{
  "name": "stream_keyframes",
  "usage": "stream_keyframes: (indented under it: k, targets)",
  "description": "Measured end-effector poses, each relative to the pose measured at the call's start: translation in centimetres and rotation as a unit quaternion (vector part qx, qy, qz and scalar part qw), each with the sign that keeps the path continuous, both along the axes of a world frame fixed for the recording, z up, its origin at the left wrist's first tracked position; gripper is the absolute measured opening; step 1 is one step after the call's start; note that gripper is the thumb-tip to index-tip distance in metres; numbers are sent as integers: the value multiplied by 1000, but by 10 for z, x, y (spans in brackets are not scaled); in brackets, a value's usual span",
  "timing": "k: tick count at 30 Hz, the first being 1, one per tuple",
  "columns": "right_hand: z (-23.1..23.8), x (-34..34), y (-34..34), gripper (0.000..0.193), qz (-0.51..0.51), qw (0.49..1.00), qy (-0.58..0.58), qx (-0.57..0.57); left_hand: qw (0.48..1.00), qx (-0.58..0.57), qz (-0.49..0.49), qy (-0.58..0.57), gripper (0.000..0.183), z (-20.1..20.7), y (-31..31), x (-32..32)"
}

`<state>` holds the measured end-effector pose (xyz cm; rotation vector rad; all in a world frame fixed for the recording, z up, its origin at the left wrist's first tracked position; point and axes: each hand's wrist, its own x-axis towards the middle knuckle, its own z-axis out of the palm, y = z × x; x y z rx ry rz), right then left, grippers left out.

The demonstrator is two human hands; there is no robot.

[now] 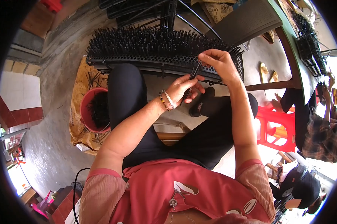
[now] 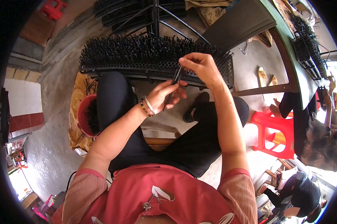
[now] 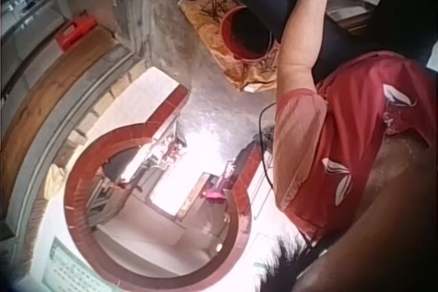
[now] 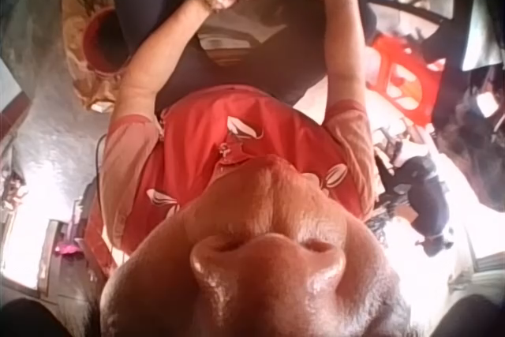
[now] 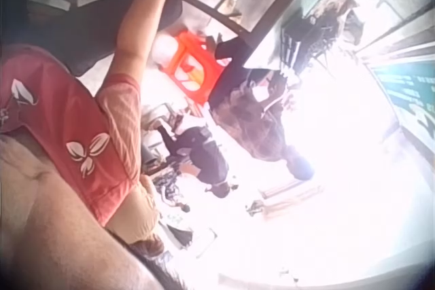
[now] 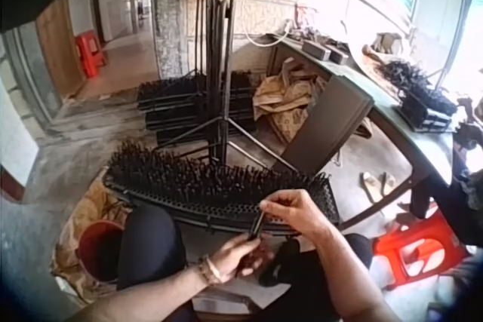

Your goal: Manually inserting bundles of black filaments into holes on a long brush strip base.

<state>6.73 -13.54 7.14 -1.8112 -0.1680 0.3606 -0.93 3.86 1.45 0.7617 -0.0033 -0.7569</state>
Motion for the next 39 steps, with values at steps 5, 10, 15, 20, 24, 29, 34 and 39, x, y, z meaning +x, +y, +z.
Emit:
stream_keyframes:
  k: [5,10,15,20,24,29,34,39]
  targets:
    - [4,12,-11,17,-122,978,-130,111,1000,27,-2,6,30,-8,-1,2]
    - [-8,15,-1,16,-179,947,-263,45,996,43,18,76,28,-12,-3,6]
    - [-11,14,5,16,-153,930,-325,-80,996,23,6,83,26,-14,-4,3]
    - [-11,10,10,13,-130,913,-373,-101,998,21,1,57,26,-8,-3,3]
    - [-14,10,10,13,-66,832,-497,-237,997,34,-5,70,28,-4,-2,3]
    - [-7,5,12,13,-61,808,-524,-263,997,27,0,72,27,-8,0,6]
    - [1,-5,8,17,-100,925,-328,-163,999,-9,33,39,28,-6,7,7]
    - [-13,8,9,16,-44,871,-455,-181,999,2,25,38,27,-7,1,6]
